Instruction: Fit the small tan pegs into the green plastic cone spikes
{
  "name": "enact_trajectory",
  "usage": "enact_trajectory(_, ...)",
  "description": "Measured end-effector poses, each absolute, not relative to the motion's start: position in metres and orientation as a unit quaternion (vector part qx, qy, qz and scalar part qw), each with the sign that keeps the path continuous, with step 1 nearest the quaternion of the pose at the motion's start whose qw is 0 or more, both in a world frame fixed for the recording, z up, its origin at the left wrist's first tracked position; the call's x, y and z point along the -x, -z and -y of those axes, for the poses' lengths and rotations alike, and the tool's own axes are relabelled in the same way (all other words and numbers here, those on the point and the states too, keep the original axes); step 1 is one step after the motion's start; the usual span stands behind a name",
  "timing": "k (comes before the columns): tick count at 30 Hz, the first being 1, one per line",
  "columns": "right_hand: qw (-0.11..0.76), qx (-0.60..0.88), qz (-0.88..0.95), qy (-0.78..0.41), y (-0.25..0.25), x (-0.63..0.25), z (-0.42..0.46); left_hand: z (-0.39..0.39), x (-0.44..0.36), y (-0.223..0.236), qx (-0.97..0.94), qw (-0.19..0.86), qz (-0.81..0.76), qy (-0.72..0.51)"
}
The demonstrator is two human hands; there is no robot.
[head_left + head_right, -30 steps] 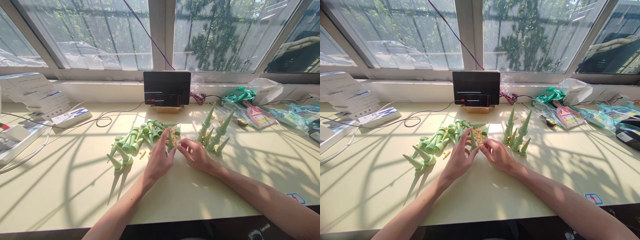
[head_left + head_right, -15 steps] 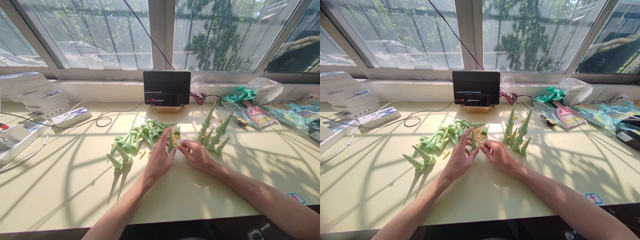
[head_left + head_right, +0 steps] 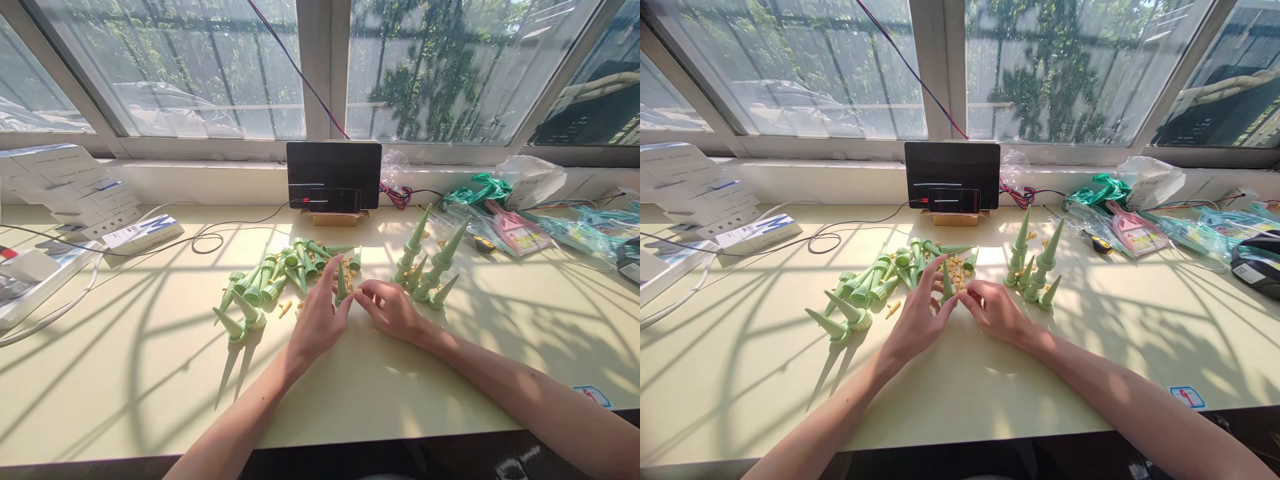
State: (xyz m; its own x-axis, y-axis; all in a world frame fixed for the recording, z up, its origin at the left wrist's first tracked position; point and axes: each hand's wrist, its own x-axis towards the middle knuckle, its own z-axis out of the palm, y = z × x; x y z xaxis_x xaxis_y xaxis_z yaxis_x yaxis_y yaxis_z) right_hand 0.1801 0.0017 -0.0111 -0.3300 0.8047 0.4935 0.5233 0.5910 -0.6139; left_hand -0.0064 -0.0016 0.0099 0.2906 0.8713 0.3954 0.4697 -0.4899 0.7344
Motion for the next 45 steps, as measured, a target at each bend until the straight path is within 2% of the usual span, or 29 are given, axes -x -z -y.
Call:
enact_trajectory(11, 0.389, 0.428, 0.802, -0.150, 0.0118, -0.1809, -0.0022, 0.0012, 0.0066, -0.0107, -0.772, 0.253, -0.426, -0.398)
enact_trajectory(20, 0.428, 0.423, 0.780, -0.171, 0.0132, -0.1786, -0.0025, 0.0012, 0.0058, -0.0105, -0.771, 0.255, -0.430, -0.394)
enact_trajectory(45, 0.394, 0.423, 0.797, -0.172, 0.0091, -0.1802, -0.0011, 0.0009, 0.0062, -0.0099, -0.773, 0.258, -0.434, -0.383)
